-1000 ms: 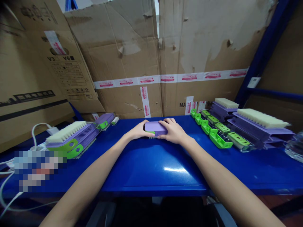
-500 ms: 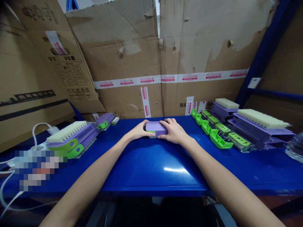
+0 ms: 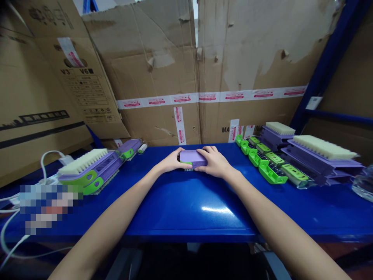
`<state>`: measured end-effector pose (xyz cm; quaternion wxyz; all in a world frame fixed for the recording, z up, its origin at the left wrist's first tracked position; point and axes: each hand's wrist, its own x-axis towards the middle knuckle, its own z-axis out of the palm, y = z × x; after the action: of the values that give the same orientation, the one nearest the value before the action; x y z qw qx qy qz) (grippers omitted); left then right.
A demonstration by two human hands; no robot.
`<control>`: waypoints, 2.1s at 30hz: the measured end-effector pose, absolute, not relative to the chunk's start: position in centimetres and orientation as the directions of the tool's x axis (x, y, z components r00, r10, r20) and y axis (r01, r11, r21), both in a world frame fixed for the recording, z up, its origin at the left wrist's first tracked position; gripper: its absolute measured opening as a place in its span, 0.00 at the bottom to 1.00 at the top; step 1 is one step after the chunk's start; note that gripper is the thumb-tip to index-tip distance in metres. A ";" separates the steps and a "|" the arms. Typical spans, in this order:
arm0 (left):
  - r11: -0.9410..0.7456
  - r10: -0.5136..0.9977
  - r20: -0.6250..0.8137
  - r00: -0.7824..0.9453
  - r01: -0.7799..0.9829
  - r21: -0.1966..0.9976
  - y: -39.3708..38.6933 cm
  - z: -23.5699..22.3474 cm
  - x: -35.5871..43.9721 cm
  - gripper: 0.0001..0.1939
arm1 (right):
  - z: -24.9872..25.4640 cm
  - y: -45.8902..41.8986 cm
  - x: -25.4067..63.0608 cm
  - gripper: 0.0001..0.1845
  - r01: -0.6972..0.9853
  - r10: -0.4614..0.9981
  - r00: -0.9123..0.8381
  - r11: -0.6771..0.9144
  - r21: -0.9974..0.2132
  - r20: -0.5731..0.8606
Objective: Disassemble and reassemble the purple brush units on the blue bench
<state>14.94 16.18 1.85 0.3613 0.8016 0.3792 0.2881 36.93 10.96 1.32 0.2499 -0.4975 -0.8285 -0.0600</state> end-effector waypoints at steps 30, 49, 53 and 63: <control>-0.475 0.816 0.189 0.547 0.446 0.758 15.9 1.9 14.9 0.36 | 1.5 10.9 37.0 0.40 0.861 0.810 -0.382 0.487 -0.147 0.446; -0.474 0.811 0.182 0.556 0.444 0.761 15.8 2.0 14.9 0.37 | 1.4 11.0 37.1 0.40 0.862 0.808 -0.384 0.487 -0.140 0.447; -0.477 0.811 0.180 0.557 0.450 0.755 15.7 2.1 14.9 0.37 | 1.5 10.9 37.0 0.40 0.860 0.806 -0.385 0.490 -0.141 0.449; -0.485 0.809 0.182 0.559 0.460 0.744 15.7 2.0 14.9 0.37 | 1.5 10.8 37.0 0.40 0.871 0.819 -0.377 0.472 -0.135 0.432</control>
<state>14.94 15.75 1.97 0.3280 0.8196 0.3873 0.2658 36.97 10.83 1.51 0.2257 -0.5106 -0.8277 -0.0575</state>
